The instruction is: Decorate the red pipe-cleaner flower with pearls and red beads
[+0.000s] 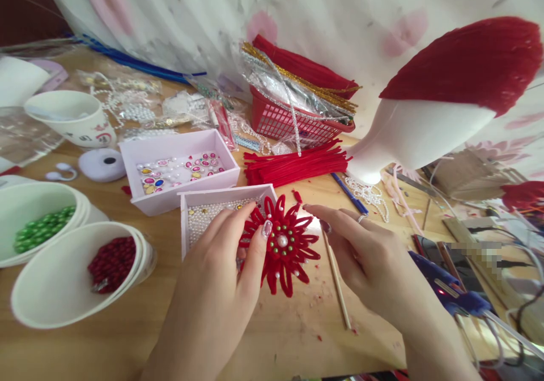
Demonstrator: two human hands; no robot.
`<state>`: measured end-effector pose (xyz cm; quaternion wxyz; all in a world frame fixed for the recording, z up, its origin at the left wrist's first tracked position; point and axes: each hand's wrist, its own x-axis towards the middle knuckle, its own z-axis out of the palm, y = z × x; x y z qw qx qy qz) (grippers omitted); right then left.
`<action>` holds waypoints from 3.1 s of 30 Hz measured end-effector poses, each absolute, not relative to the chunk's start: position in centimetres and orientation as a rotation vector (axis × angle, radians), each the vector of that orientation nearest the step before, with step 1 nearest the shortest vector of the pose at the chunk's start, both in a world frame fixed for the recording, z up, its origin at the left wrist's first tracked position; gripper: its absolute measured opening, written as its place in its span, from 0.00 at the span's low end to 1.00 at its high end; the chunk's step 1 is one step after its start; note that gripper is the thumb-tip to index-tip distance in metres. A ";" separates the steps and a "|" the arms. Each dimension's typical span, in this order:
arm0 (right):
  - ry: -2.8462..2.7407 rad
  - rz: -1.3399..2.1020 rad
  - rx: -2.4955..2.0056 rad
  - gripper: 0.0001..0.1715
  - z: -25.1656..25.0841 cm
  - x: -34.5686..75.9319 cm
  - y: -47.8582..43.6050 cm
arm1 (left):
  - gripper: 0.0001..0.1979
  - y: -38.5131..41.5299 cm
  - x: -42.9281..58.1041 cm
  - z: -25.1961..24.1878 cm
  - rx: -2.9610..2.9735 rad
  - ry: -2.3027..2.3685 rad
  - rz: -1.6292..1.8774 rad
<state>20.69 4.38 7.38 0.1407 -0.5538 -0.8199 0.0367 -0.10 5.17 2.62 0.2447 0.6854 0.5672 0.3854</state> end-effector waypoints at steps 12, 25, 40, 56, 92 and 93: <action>-2.322 0.134 -1.632 0.24 7.2 21.2 3.5 | 0.18 5.2 0.0 2.5 1.839 1.565 1.036; -2.090 0.116 -1.774 0.14 7.3 21.9 1.4 | 0.19 5.1 -0.1 2.4 1.802 1.556 1.013; -2.146 0.124 -1.679 0.23 6.8 22.4 1.3 | 0.19 5.1 -0.2 2.4 1.778 1.556 0.999; -2.094 0.157 -1.731 0.20 5.4 22.2 1.1 | 0.18 5.1 -0.3 2.3 1.795 1.560 1.021; -2.108 0.132 -1.709 0.20 4.8 22.1 0.9 | 0.18 5.1 -0.3 2.5 1.802 1.565 0.997; -2.107 0.132 -1.705 0.20 4.8 22.1 0.8 | 0.18 5.1 -0.3 2.5 1.808 1.565 1.000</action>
